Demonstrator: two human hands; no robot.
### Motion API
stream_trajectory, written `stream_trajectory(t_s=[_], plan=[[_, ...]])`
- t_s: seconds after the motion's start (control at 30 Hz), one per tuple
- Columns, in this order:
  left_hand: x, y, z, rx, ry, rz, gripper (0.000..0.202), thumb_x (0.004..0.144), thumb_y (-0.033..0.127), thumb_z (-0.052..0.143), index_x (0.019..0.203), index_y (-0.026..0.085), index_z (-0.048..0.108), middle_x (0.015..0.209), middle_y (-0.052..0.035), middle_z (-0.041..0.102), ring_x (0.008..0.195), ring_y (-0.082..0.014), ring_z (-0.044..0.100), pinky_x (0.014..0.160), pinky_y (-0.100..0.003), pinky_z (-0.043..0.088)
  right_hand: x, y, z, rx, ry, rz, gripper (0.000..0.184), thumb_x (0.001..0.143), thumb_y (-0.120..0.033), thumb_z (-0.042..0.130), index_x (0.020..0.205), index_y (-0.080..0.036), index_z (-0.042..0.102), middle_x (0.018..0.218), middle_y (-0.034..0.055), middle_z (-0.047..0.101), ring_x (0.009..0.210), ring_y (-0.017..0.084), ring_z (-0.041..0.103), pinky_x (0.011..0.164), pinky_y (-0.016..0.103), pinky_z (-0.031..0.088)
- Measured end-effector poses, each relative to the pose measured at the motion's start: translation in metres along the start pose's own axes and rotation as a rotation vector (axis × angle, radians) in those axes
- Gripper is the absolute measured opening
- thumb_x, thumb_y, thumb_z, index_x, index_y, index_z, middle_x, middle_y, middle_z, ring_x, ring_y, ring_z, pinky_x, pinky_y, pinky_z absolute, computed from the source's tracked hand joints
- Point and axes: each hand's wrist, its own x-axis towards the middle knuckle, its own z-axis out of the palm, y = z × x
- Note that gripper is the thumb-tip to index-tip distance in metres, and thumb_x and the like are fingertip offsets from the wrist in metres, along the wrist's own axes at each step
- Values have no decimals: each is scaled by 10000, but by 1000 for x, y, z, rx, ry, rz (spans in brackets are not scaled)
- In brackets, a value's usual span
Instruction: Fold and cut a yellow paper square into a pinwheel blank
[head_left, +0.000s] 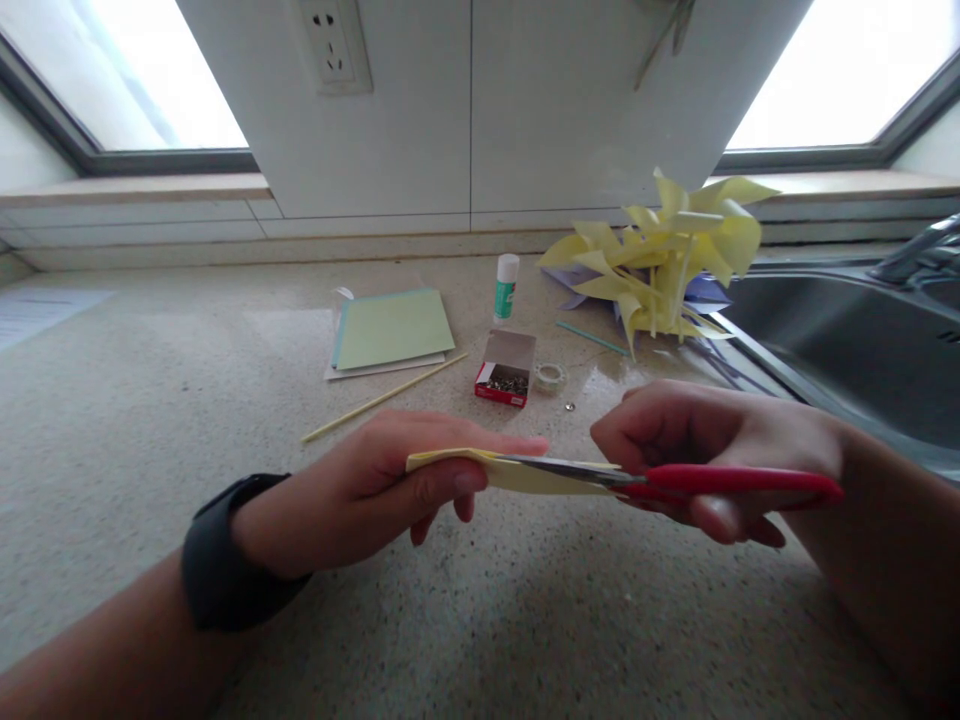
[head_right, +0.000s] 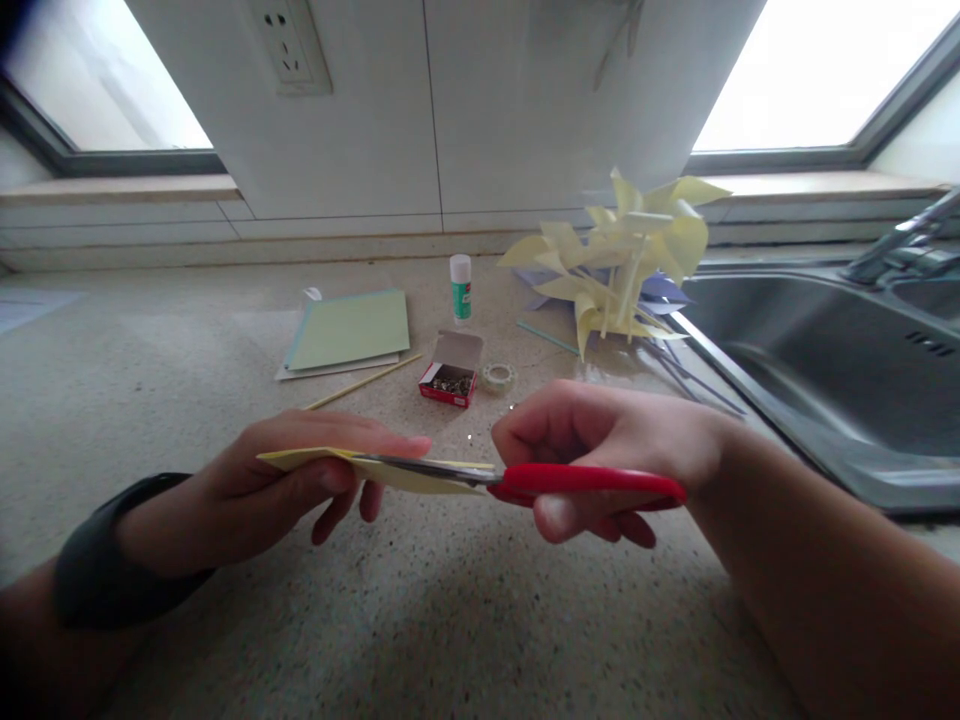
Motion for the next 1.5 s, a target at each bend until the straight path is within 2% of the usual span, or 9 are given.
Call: stream_trajectory(t_s=[0.23, 0.63, 0.73, 0.87, 1.0, 1.17, 1.5], plan=[[1, 2, 1, 39, 12, 11, 421, 1037, 396, 478, 1392, 216, 614, 848, -57, 658, 561, -86, 555, 469, -157, 518, -2, 0, 0, -2, 16, -29, 355, 746, -310, 865, 759, -161, 544, 591, -78, 572, 355, 9, 461, 320, 75, 423], [2, 0, 2, 43, -6, 41, 394, 1045, 355, 477, 1411, 274, 595, 891, -43, 663, 598, -75, 576, 491, -137, 534, 1, -4, 3, -27, 22, -11, 359, 741, -339, 869, 767, -161, 558, 576, -79, 569, 358, 12, 459, 336, 78, 439], [0, 1, 2, 3, -4, 45, 411, 1040, 340, 496, 1447, 319, 550, 998, -56, 696, 694, -99, 630, 565, -175, 592, -1, -5, 3, -55, 46, 8, 338, 746, -302, 866, 775, -160, 561, 585, -77, 585, 350, 9, 462, 332, 78, 438], [1, 0, 3, -35, 50, 144, 399, 1041, 330, 499, 1436, 349, 556, 1294, -70, 666, 925, -142, 660, 712, -223, 636, -3, -5, 1, -76, 54, -6, 338, 756, -319, 859, 775, -158, 563, 565, -76, 581, 354, 13, 470, 341, 78, 446], [2, -4, 3, -29, 29, 159, 398, 1059, 335, 451, 1446, 326, 546, 1431, -82, 604, 937, -143, 666, 666, -200, 625, -2, -6, 1, -75, 35, -7, 370, 732, -345, 875, 766, -160, 556, 576, -74, 583, 356, 12, 463, 336, 78, 440], [1, -5, 3, -6, 8, 161, 409, 1062, 324, 448, 1464, 340, 519, 1430, -83, 604, 876, -120, 664, 617, -170, 595, 1, -8, 4, -53, 39, 19, 407, 722, -394, 880, 758, -162, 548, 583, -76, 570, 371, 13, 462, 344, 84, 447], [3, -4, 3, 16, -10, 158, 419, 1062, 296, 450, 1474, 358, 501, 1384, -68, 632, 866, -110, 648, 622, -155, 591, 2, -5, 4, -40, 30, -17, 341, 744, -337, 869, 773, -154, 582, 560, -75, 585, 362, 20, 482, 340, 83, 452]])
